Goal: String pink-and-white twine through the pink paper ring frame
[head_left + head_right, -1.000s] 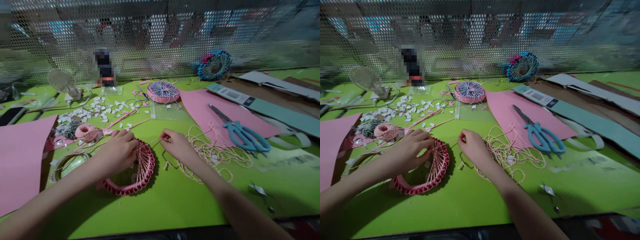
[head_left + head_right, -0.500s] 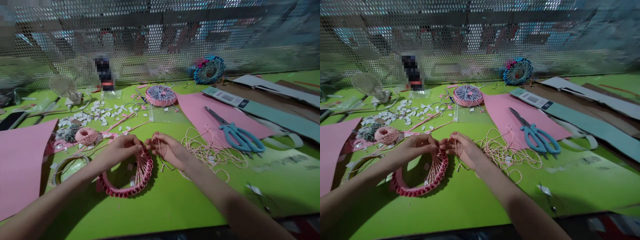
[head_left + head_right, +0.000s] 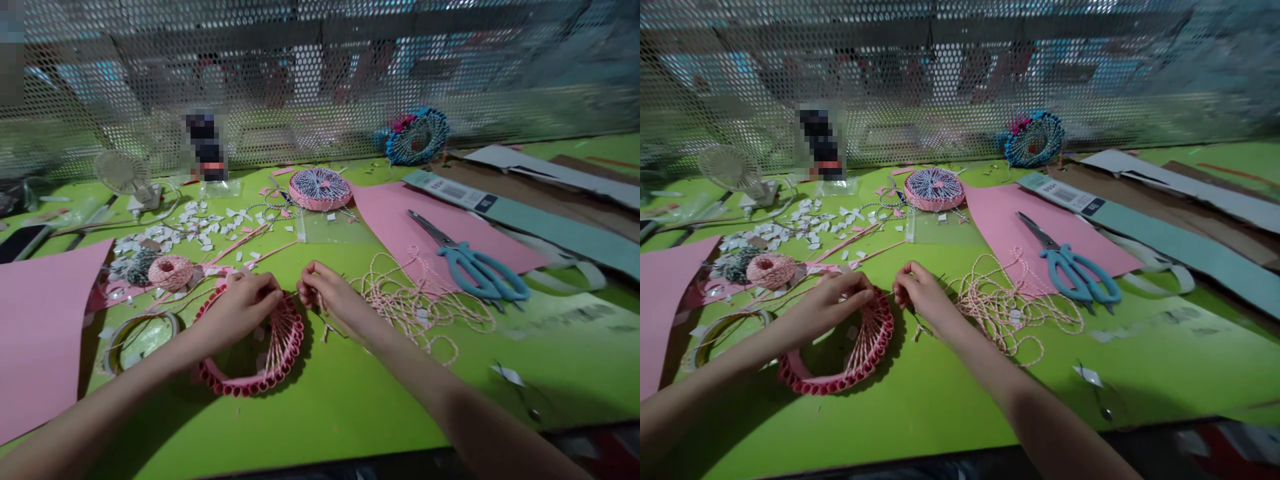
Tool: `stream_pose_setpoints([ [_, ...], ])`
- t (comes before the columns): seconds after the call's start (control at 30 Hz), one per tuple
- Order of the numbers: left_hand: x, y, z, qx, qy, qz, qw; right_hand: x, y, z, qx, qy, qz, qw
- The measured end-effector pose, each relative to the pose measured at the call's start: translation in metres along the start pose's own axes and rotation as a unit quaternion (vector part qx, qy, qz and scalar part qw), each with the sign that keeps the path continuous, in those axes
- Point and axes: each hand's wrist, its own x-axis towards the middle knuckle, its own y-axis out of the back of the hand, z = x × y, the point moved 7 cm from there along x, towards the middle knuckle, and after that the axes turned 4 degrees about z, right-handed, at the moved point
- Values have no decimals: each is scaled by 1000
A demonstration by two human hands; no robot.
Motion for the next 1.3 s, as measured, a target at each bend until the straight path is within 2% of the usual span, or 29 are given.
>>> stream_pose_setpoints([
  [0.13, 1, -1, -4, -89, 18, -11, 996, -3, 0, -5, -24, 27, -23, 999],
  [0.2, 2, -2, -5, -101, 21, -7, 995, -4, 1, -7, -36, 40, -17, 998],
  [0.37, 3, -3, -1, -36, 3, 20, 999, -2, 1, -6, -132, 72, 4, 989],
  [0.53, 1, -6, 0, 25, -10, 23, 999, 0, 6, -6, -218, 105, 35, 970],
  [0.73, 1, -5, -1, 11, -15, 37, 999, -4, 10, -16, -245, 148, 66, 956],
  [0.83, 2, -5, -1, -10, -10, 42, 999, -9, 7, -21, -232, 158, 43, 959],
  [1.0, 3, -4, -1, -27, -18, 53, 998, -23, -2, -34, -289, 201, -8, 936],
  [1.2, 2, -6, 4, 34, -49, 47, 997, -25, -22, -41, -175, 222, -97, 954],
  [1.3, 3, -7, 5, 65, -47, 47, 996, -21, -25, -44, -168, 241, -112, 949],
])
